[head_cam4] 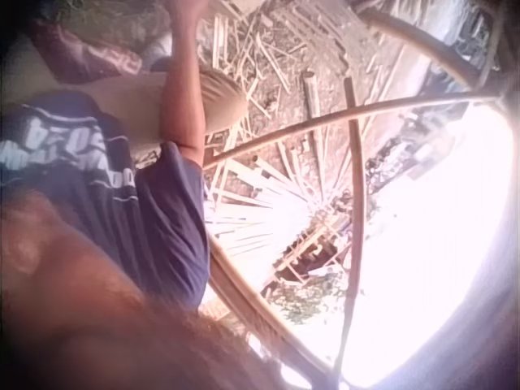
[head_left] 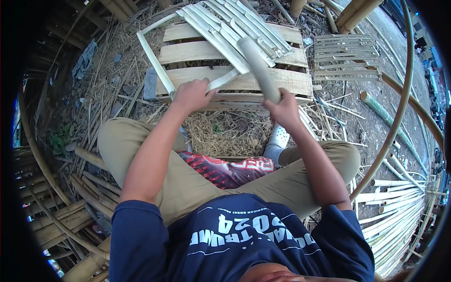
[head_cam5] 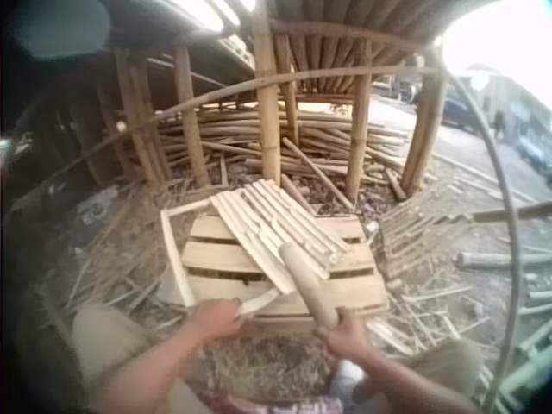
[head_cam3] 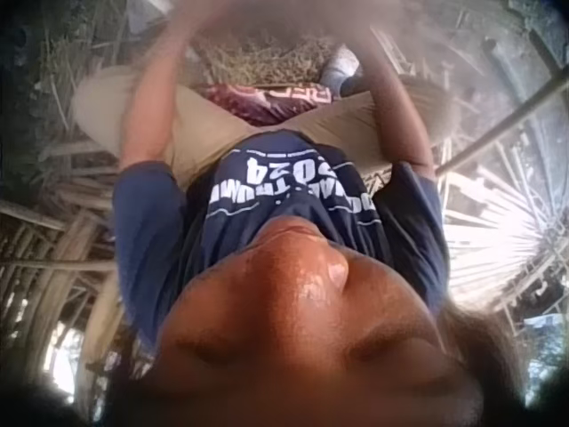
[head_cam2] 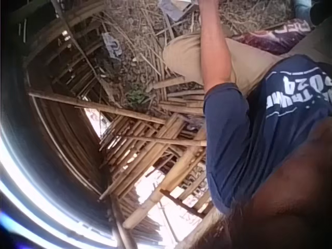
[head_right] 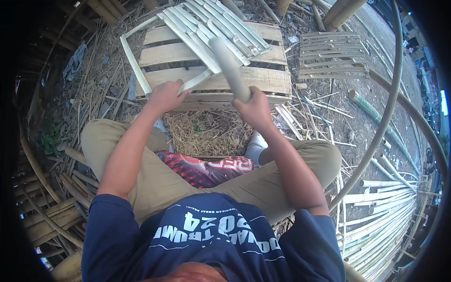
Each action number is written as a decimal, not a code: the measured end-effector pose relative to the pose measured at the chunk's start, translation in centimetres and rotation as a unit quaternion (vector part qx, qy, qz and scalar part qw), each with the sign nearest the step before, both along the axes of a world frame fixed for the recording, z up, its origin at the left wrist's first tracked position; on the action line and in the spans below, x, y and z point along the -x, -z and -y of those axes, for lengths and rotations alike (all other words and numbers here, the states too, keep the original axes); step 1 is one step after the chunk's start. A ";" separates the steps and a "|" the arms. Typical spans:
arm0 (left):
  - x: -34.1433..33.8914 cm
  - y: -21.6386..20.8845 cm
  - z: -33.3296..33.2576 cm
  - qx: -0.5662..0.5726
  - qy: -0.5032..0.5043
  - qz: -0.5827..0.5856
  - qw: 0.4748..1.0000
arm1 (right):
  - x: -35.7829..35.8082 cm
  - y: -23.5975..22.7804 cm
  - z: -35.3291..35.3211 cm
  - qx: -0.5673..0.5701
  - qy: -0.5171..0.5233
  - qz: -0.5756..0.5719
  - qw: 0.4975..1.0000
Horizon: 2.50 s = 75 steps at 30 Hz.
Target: The person assembles bamboo strips onto a frame using a cylinder-shaped piece of wood. The person positions the bamboo strips across the frame and strikes them into place, occasionally adjusting their position by hand.
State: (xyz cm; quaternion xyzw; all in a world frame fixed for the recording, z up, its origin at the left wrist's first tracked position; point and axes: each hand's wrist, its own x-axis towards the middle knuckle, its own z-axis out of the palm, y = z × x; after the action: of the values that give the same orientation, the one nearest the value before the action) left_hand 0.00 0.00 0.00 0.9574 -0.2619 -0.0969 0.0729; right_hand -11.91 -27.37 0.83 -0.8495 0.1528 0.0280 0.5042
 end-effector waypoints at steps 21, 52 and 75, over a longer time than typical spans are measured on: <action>-0.1 -2.1 0.4 0.041 -0.034 -0.069 0.996 | 0.8 -0.4 -0.8 -0.091 0.046 -0.058 0.993; 2.6 -2.8 0.1 0.141 0.056 0.123 0.981 | 0.5 -0.3 -0.8 -0.090 0.008 -0.056 0.994; -9.2 1.6 7.9 0.172 0.217 0.095 0.956 | 0.2 -0.7 1.0 -0.100 0.105 -0.035 0.989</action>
State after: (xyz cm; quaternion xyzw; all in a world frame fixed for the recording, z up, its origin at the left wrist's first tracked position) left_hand 9.22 -7.86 -1.60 0.8556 -0.4814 0.0273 0.1884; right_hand -12.12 -28.32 1.52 -0.7726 0.2550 0.0203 0.5811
